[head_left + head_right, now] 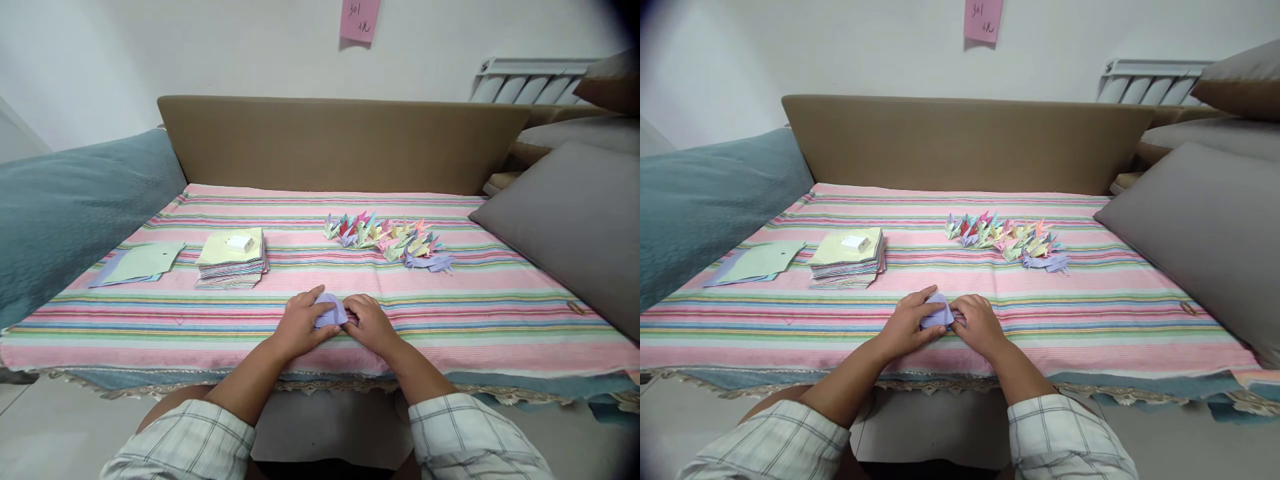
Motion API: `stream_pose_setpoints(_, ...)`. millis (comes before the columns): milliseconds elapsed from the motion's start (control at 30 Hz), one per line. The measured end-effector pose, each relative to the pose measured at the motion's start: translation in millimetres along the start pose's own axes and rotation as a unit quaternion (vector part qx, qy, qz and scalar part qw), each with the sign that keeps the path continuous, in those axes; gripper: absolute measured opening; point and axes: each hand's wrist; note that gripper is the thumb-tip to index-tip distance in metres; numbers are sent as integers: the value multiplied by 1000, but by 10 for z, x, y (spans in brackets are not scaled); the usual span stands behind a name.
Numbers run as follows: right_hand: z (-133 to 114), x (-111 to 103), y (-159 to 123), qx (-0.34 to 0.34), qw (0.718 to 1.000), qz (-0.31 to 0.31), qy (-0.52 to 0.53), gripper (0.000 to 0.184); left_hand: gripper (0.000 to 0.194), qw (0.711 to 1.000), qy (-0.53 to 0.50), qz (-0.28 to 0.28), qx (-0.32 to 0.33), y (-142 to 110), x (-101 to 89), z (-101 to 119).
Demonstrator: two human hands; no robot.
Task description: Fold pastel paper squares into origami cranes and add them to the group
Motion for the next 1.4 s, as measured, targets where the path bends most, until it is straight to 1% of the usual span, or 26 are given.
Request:
stream_pose_setpoints(133,-5,-4,-1,9,1000,-3,-15,17,50,1000,6,-11,7,-5,4,3)
stream_pose_setpoints(267,-5,4,-7,28,999,14,-6,22,46,1000,3,-9,15,-2,10,13)
stream_pose_setpoints(400,7,19,-9,41,999,19,13,33,44,1000,10,0,14,10,21,23)
stream_pose_setpoints(567,20,18,-10,30,999,12,19,58,35,999,16,31,23,33,52,32)
stream_pose_setpoints(733,33,-70,-36,15,999,-23,37,64,25,996,46,71,28,62,96,65)
stream_pose_setpoints(800,49,-123,-52,13,997,-40,63,68,23,995,58,75,28,70,106,83)
stream_pose_setpoints(867,67,-177,-64,7,996,-43,84,71,22,995,65,73,29,72,114,95)
stream_pose_setpoints(933,77,-228,-70,-20,996,-28,85,68,22,995,71,71,29,72,122,98)
stream_pose_setpoints(1067,47,-306,-69,-90,995,1,39,54,25,994,81,71,31,72,141,101)
stream_pose_setpoints(1133,11,-333,-65,-109,994,11,8,45,24,993,86,70,36,74,147,108)
stream_pose_setpoints(1200,-20,-357,-58,-126,992,19,-25,32,23,993,90,68,39,76,148,118)
stream_pose_setpoints(1267,-30,-379,-47,-135,989,26,-49,20,21,993,90,64,40,78,142,126)
stream_pose_setpoints(1300,-24,-389,-41,-134,989,27,-55,17,20,993,89,62,39,78,137,128)
stream_pose_setpoints(1400,19,-411,-26,-121,991,21,-56,20,19,995,75,63,29,82,113,130)
Point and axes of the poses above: each hand's wrist, its own y-axis towards the middle knuckle, its own x-axis out of the palm, z = x × y, and after that the axes turned 14 degrees about x, right-handed
